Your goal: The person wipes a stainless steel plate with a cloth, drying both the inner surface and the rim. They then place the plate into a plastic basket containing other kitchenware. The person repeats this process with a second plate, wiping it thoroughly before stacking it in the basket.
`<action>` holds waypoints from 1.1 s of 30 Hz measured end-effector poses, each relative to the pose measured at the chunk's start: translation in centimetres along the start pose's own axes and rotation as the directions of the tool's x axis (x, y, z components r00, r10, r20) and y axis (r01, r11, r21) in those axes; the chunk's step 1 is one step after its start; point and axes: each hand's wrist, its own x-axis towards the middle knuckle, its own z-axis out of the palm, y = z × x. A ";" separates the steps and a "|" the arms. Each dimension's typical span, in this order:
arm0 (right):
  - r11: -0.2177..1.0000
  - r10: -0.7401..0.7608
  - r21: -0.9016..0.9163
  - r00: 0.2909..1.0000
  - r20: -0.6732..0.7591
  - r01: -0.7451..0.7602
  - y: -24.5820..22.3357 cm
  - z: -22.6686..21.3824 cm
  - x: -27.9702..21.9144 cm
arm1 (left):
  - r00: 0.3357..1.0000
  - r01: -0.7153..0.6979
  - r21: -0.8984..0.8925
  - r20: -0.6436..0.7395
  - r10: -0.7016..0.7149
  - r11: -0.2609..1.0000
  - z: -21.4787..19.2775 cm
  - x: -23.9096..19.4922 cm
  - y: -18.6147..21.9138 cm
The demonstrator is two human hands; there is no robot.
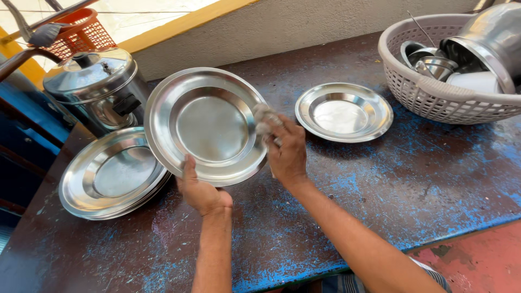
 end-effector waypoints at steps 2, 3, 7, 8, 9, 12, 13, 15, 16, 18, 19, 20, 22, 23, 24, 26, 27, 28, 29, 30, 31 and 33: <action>0.955 -0.293 -0.011 0.944 0.150 0.298 -2.4 0.7 -3.7 | 0.998 0.035 -0.031 0.058 -0.033 0.999 -0.5 0.5 -1.4; 0.958 -0.286 0.068 0.938 0.196 0.278 -3.2 0.9 -4.6 | 0.990 0.034 -0.025 0.138 -0.030 0.999 -0.9 0.5 -2.0; 0.950 -0.312 0.101 0.919 0.241 0.296 -2.5 0.4 -4.0 | 0.981 0.154 -0.088 0.134 -0.141 0.984 -0.9 0.0 -1.2; 0.943 -0.332 0.044 0.919 0.211 0.330 -1.8 0.1 -2.7 | 0.982 0.149 -0.083 0.129 -0.137 0.985 -0.5 0.0 -0.4; 0.967 -0.252 0.002 0.951 0.180 0.256 -1.2 -0.3 -1.9 | 0.983 0.150 -0.080 0.122 -0.140 0.985 -0.2 -0.2 0.2; 0.984 -0.174 -0.018 0.971 0.163 0.180 -1.3 -0.3 -1.4 | 0.962 0.249 -0.164 0.155 -0.224 0.955 0.5 -0.8 -0.7; 0.969 -0.248 0.038 0.944 0.218 0.245 -2.6 0.5 -3.6 | 0.947 0.302 -0.201 0.177 -0.268 0.932 0.4 -1.0 -1.4; 0.943 -0.334 0.113 0.898 0.286 0.314 -3.0 0.8 -4.9 | 0.936 0.291 -0.247 0.274 -0.222 0.924 -0.2 -0.4 -2.0; 0.938 -0.346 0.127 0.887 0.304 0.323 -2.4 0.8 -4.4 | 0.927 0.289 -0.268 0.318 -0.199 0.919 -0.5 -0.4 -2.1; 0.932 -0.362 0.099 0.900 0.243 0.348 -0.6 0.8 -2.1 | 0.920 0.342 -0.257 0.289 -0.265 0.904 -0.2 0.1 -1.0; 0.928 -0.372 0.055 0.913 0.165 0.368 0.5 0.3 -0.6 | 0.917 0.361 -0.260 0.274 -0.290 0.896 0.0 0.2 -0.4; 0.959 -0.281 0.018 0.948 0.150 0.281 1.1 -0.2 0.0 | 0.922 0.354 -0.267 0.259 -0.287 0.896 0.1 -0.2 -0.2; 0.993 -0.100 -0.052 0.989 0.106 0.106 1.7 -0.6 1.4 | 0.932 0.337 -0.284 0.233 -0.277 0.897 0.5 -0.2 -0.6; 0.981 -0.192 -0.002 0.970 0.148 0.194 1.1 0.0 0.3 | 0.927 0.345 -0.270 0.245 -0.282 0.899 0.5 -0.1 -1.3; 0.959 -0.282 0.052 0.941 0.184 0.278 -0.2 1.2 -2.0 | 0.923 0.352 -0.255 0.257 -0.288 0.901 0.6 0.1 -2.2; 0.921 -0.388 0.133 0.891 0.236 0.366 -1.1 1.7 -3.3 | 0.912 0.366 -0.261 0.290 -0.290 0.893 0.2 0.6 -3.4; 0.912 -0.408 0.163 0.877 0.255 0.377 -1.1 1.7 -3.4 | 0.910 0.368 -0.281 0.306 -0.280 0.886 -0.1 1.0 -3.2; 0.902 -0.427 0.194 0.862 0.274 0.386 -1.0 1.5 -3.4 | 0.907 0.370 -0.301 0.323 -0.271 0.879 -0.2 0.9 -3.1; 0.916 -0.402 0.112 0.884 0.239 0.386 -0.3 1.1 -2.1 | 0.918 0.349 -0.266 0.291 -0.270 0.898 0.0 1.0 -2.7; 0.925 -0.378 0.030 0.904 0.202 0.380 0.9 0.3 -0.1 | 0.928 0.328 -0.231 0.259 -0.267 0.916 0.3 1.1 -2.0; 0.928 -0.359 -0.048 0.919 0.165 0.371 1.3 0.0 1.0 | 0.940 0.303 -0.196 0.224 -0.258 0.933 0.6 1.0 -1.4; 0.970 -0.239 -0.014 0.961 0.138 0.244 1.3 0.2 0.8 | 0.939 0.305 -0.192 0.226 -0.260 0.933 1.1 0.5 -1.1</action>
